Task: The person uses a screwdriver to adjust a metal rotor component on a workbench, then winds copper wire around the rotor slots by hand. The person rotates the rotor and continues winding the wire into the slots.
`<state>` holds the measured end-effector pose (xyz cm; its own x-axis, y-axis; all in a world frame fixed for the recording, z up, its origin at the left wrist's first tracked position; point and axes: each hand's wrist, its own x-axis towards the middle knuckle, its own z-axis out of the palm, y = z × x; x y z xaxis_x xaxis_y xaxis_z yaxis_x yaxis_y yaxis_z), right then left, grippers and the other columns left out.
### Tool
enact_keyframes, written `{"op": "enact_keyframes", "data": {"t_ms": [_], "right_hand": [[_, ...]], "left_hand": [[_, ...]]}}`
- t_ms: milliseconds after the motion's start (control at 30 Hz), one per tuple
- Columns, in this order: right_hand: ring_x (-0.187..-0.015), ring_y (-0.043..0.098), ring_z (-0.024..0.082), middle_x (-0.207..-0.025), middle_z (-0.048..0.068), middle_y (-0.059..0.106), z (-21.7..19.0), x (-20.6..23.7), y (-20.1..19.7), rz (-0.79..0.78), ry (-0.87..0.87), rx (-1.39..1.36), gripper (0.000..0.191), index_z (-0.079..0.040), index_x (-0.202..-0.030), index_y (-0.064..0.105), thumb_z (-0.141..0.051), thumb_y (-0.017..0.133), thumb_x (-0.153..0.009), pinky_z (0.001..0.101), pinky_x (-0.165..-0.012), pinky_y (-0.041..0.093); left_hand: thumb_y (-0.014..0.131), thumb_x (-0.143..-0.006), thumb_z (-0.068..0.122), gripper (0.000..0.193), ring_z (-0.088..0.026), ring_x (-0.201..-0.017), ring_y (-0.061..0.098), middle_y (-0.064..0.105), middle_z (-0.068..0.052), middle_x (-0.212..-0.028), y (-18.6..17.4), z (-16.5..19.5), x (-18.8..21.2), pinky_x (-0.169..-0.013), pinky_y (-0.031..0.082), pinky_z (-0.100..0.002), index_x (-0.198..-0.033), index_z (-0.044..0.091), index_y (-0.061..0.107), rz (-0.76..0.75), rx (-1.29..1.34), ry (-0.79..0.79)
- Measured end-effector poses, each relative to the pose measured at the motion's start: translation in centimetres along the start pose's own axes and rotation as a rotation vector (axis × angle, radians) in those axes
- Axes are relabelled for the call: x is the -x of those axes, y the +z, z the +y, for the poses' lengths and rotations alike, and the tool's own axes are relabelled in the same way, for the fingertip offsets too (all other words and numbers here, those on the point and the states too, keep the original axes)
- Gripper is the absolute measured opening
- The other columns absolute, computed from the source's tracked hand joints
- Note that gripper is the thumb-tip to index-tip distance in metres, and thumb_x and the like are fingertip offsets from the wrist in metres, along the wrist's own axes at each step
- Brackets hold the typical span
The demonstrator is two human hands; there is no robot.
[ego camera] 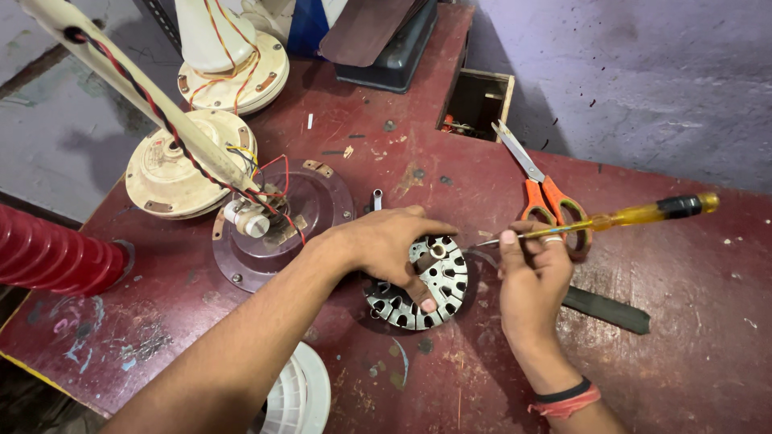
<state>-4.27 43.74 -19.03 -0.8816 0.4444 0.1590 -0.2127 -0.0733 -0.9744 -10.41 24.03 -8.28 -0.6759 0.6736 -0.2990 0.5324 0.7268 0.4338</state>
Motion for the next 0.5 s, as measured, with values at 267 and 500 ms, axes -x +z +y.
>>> {"op": "enact_keyframes", "data": {"t_ms": [267,500], "right_hand": [[-0.063,0.056,0.008,-0.080,0.004,0.067,0.08,-0.27,0.07,-0.129,0.007,0.042,0.004,-0.001,-0.103,0.061,-0.003,0.063,-0.100,0.0218,-0.055,0.043],[-0.087,0.067,0.009,-0.092,0.008,0.073,0.20,-0.24,0.87,-0.212,-0.074,0.140,0.017,0.000,-0.107,0.062,-0.002,0.072,-0.093,0.0204,-0.076,0.052]], "left_hand": [[0.096,-0.041,0.052,0.122,-0.034,-0.119,0.060,0.060,-0.013,-0.124,-0.21,0.62,-0.17,-0.100,0.049,-0.044,-0.149,0.023,0.050,-0.032,-0.044,-0.060],[0.097,-0.040,0.049,0.115,-0.034,-0.119,0.061,0.062,-0.012,-0.122,-0.44,0.76,-0.30,-0.098,0.049,-0.046,-0.145,0.027,0.055,-0.023,-0.015,-0.035]]}}
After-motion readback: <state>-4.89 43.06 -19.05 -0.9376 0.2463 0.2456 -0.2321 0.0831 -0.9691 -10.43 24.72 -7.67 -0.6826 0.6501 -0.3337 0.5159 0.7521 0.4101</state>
